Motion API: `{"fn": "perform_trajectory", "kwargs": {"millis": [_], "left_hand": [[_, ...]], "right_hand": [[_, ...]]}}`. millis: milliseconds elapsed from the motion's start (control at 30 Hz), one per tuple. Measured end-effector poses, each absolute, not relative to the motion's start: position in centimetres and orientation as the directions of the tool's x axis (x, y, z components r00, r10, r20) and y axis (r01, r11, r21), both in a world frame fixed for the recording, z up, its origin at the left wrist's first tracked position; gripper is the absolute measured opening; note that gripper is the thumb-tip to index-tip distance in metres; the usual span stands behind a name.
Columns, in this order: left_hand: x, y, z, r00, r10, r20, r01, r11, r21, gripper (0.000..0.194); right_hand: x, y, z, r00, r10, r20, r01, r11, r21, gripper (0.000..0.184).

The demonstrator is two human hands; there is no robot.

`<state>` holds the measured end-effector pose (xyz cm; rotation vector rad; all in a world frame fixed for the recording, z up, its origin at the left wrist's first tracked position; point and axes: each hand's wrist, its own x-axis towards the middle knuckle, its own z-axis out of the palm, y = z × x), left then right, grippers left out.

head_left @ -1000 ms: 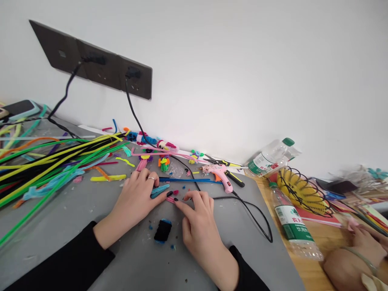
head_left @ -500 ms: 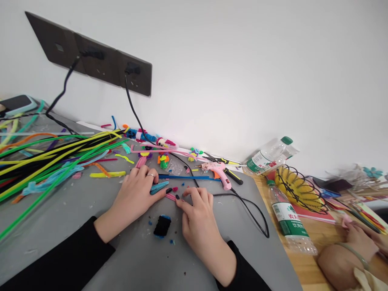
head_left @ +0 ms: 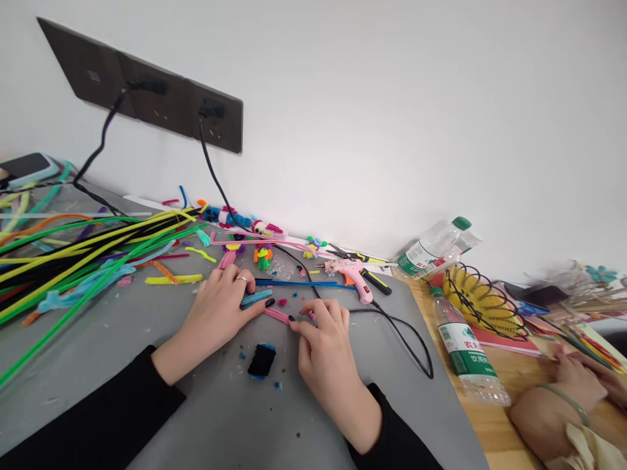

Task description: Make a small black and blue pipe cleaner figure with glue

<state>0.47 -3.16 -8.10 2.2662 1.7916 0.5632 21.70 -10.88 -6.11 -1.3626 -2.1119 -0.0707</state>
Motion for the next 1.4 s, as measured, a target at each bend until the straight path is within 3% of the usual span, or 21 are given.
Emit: {"fn": "perform_trajectory", "kwargs": {"millis": [400,700,1033,1400], "left_hand": [[0.54,-3.08,-7.88,0.197,0.968,0.156,0.886,-0.244,0.394,0.028],[0.41,-3.2,-7.78,0.199,0.969,0.149,0.885,-0.243,0.398,0.021],[0.54,-3.25,-7.61,0.199,0.972,0.126,0.896,-0.233,0.378,0.02],[0.56,-3.04,-7.76,0.226,0.962,0.151,0.896,-0.266,0.355,0.019]], "right_hand": [[21.64,-10.93,-6.21,-0.301,0.806,0.51,0.871,0.45,-0.197,0.035],[21.94,-11.05,-5.96,-0.277,0.776,0.567,0.839,0.483,-0.251,0.047],[21.86,-11.08,-6.2,-0.31,0.796,0.521,0.882,0.445,-0.156,0.033],[22.09,-10.97,-6.26,-0.323,0.819,0.474,0.888,0.436,-0.149,0.035]]}}
